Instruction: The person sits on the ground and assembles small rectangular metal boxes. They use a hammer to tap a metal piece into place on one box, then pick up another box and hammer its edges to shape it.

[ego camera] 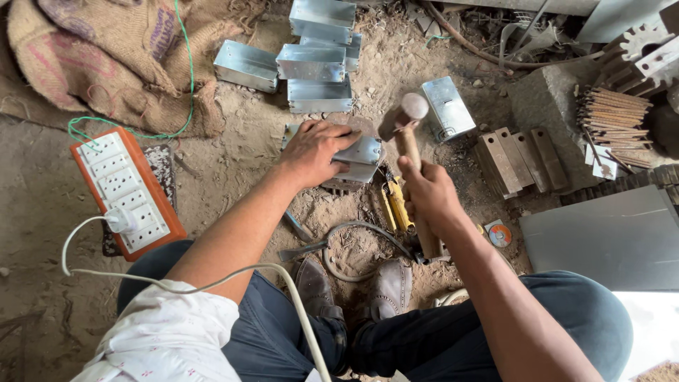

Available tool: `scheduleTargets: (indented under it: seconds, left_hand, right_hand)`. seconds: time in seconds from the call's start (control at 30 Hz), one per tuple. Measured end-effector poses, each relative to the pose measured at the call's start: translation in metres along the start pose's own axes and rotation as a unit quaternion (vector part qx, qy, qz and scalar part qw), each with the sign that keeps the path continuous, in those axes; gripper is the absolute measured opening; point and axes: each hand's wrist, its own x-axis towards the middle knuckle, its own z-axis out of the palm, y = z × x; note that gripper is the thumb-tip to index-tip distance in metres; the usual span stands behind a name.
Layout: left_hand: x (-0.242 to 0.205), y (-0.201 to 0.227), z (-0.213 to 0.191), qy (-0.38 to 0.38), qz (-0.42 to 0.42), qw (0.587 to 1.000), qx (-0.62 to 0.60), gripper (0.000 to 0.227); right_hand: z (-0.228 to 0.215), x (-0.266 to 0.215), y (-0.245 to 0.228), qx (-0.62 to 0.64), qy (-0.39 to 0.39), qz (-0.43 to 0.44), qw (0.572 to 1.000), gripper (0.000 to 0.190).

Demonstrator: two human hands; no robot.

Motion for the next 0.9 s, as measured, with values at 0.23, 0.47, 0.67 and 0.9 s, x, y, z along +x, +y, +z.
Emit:
scheduleTargets:
  seconds: [0.23, 0.47, 0.67, 0.9]
  left_hand:
    - [0.000, 0.000, 0.004, 0.052, 0.024, 0.998, -0.018, 0.078]
    - [0.001, 0.001, -0.001, 0.015, 0.016, 1.000, -0.005, 0.072]
    - [0.008, 0.014, -0.023, -0.053, -0.039, 0.997, -0.036, 0.075]
    - [0.015, 0.030, -0.038, -0.089, -0.155, 0.977, -0.116, 0.066]
  right_hand:
    - [-0.016, 0.001, -0.009, 0.079, 0.008, -0.070, 0.994, 0.040]
    - [0.000, 0.007, 0.002, 0.004, 0.010, 0.014, 1.000, 0.046]
    - [-0.014, -0.004, 0.006, 0.058, 0.024, 0.016, 0.998, 0.040]
    - [-0.035, -0.022, -0.010, 0.137, 0.042, -0.078, 0.987, 0.036]
